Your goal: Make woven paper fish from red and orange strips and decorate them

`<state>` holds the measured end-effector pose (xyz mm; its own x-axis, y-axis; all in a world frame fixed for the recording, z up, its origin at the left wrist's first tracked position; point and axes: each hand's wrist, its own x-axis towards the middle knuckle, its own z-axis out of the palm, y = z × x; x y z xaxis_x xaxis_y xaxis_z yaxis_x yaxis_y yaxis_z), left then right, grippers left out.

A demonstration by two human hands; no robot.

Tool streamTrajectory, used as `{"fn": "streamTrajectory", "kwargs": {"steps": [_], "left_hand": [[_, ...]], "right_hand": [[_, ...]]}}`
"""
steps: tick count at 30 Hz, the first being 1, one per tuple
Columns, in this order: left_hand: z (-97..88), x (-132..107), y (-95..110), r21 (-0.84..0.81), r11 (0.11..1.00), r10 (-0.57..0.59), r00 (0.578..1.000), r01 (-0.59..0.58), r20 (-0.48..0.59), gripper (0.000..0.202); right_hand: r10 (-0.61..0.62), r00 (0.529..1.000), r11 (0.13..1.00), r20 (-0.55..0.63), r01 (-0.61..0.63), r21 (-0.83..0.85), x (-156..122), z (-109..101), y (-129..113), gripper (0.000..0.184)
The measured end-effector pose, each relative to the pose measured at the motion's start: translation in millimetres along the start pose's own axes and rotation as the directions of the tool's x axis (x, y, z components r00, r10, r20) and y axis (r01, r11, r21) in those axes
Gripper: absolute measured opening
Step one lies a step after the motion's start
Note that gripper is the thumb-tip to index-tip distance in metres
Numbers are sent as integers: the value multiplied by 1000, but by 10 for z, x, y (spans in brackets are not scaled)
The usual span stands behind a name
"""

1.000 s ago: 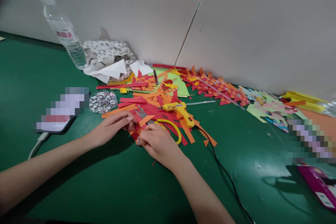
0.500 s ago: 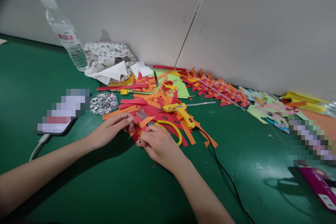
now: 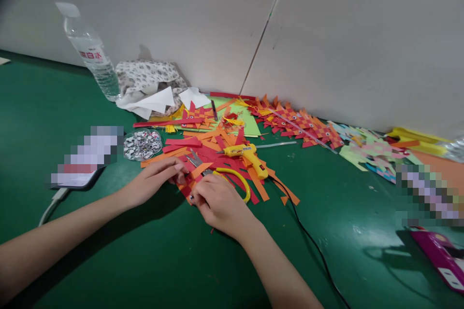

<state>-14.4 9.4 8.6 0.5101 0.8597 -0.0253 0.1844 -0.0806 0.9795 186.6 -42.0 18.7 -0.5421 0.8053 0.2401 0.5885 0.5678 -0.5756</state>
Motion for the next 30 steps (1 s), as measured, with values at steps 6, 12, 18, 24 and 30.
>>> {"fn": "streamTrajectory", "kwargs": {"steps": [6,12,18,24,30], "left_hand": [[1,1,-2,-18,1000,-15,1000,15,2,31],[17,2,-13,-40,999,-17,1000,16,-13,32],[20,13,19,62,997,43,999,-41,-29,29],[-67,-9,154,391,917,123,988,-78,-91,23],[-266,83,306,715,687,222,974,-128,-39,25]], "right_hand": [[-24,999,998,21,25,-62,0,-1,13,18],[-134,980,928,148,176,-329,-8,-11,-122,16],[-166,965,846,203,245,-473,1,-12,-295,11],[-152,971,853,182,222,-472,-6,-7,-249,12],[-184,970,849,160,239,-472,-25,3,-228,11]]}}
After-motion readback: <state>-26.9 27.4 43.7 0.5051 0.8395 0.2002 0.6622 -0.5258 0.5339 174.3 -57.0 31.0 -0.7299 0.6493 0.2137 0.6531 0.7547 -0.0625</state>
